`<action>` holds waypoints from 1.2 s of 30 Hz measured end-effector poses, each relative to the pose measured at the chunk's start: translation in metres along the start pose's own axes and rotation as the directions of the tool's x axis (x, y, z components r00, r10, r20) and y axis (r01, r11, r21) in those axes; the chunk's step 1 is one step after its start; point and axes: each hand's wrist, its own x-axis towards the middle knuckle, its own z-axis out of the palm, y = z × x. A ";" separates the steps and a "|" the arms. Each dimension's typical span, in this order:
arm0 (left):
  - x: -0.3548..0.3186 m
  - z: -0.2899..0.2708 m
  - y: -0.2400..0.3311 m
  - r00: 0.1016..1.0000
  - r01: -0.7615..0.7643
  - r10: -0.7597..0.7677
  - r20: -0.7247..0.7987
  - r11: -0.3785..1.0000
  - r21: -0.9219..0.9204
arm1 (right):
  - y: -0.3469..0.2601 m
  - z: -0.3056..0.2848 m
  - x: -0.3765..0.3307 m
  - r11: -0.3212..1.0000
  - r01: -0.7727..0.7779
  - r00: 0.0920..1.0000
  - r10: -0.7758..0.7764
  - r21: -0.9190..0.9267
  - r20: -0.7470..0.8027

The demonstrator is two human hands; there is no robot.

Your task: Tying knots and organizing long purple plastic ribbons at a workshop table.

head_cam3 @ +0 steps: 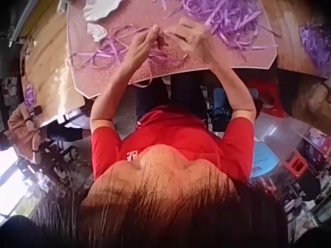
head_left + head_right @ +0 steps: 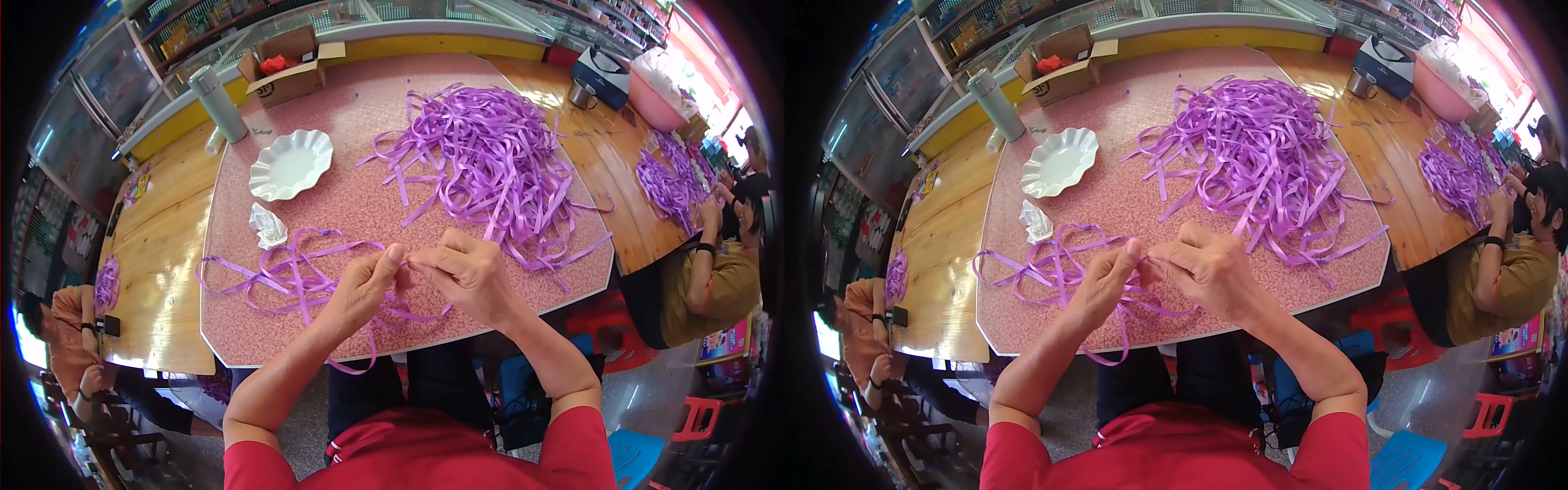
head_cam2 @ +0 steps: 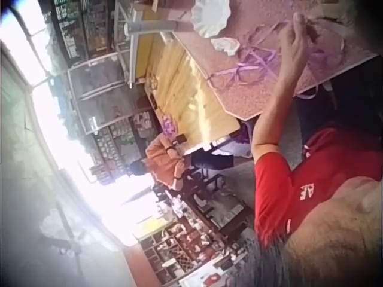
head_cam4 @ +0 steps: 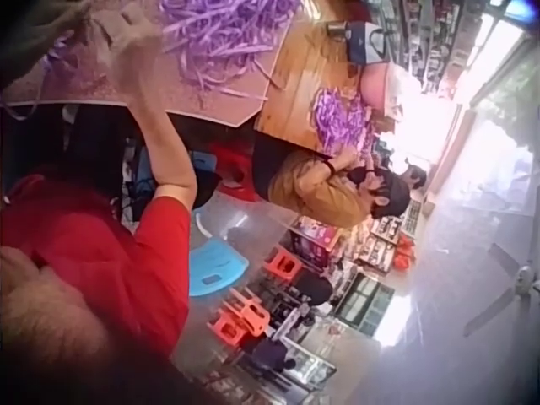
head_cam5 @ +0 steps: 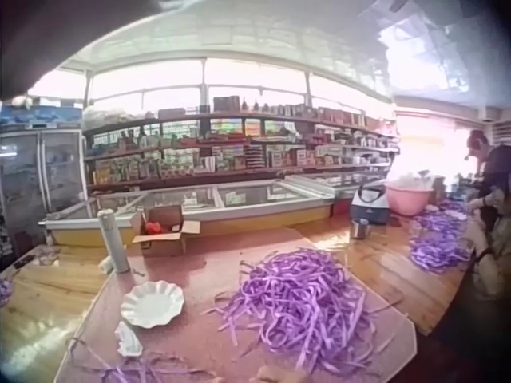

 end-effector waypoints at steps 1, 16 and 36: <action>0.001 0.002 -0.003 1.000 -0.002 0.002 0.004 1.000 0.000 | -0.002 -0.003 -0.001 0.999 0.018 1.000 -0.018 -0.031 0.010; -0.043 -0.003 -0.015 0.994 -0.095 0.085 0.062 0.980 0.177 | -0.035 0.006 -0.031 0.862 -0.286 0.958 0.250 0.419 0.139; -0.023 0.012 -0.001 0.630 -0.453 0.772 -0.088 0.457 0.765 | -0.018 0.024 -0.025 0.457 -0.629 0.748 0.577 0.629 0.329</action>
